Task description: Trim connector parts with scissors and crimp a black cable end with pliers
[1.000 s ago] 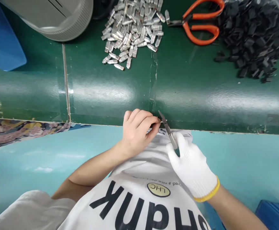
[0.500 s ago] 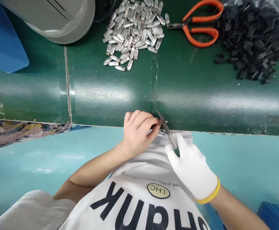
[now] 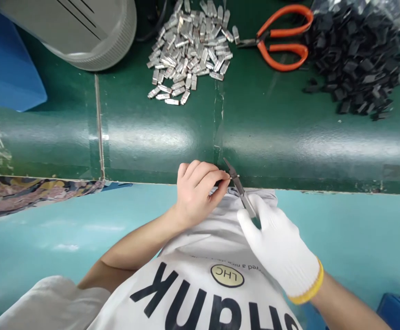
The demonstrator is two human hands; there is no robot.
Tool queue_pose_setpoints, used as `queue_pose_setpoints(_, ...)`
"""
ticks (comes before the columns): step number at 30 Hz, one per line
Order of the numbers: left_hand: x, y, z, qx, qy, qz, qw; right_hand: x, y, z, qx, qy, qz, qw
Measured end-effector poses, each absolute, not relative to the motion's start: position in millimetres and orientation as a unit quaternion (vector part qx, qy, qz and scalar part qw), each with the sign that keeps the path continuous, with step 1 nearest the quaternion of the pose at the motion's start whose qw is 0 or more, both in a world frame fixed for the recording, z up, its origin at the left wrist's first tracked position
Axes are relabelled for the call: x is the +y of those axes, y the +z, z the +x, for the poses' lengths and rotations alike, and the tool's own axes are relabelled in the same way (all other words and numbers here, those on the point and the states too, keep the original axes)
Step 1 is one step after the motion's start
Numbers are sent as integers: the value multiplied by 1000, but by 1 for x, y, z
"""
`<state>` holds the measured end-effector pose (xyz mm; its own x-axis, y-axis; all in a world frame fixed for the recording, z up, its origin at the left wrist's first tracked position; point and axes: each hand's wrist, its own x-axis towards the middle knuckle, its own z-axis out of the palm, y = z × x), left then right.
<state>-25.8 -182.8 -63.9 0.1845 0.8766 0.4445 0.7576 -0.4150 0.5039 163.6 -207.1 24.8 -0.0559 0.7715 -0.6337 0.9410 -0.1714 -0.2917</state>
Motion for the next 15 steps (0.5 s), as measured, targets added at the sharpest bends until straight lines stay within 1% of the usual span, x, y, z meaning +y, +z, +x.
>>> queue_pose_setpoints(2, -183, -64, -26, 533, 351, 766, 83, -206, 26, 164, 612, -375, 686, 123)
queue_pose_setpoints(6, -182, -64, -26, 533, 352, 765, 85, -204, 26, 162, 594, -373, 697, 149)
queue_pose_setpoints(11, -182, -64, -26, 528, 361, 764, 81, -206, 25, 162, 590, -398, 691, 123)
queue_pose_setpoints(13, -182, -64, -26, 533, 357, 763, 86, -205, 22, 163, 588, -391, 690, 155)
queue_pose_setpoints(15, -182, -63, -26, 535, 352, 763, 91, -204, 19, 168, 577, -413, 687, 158)
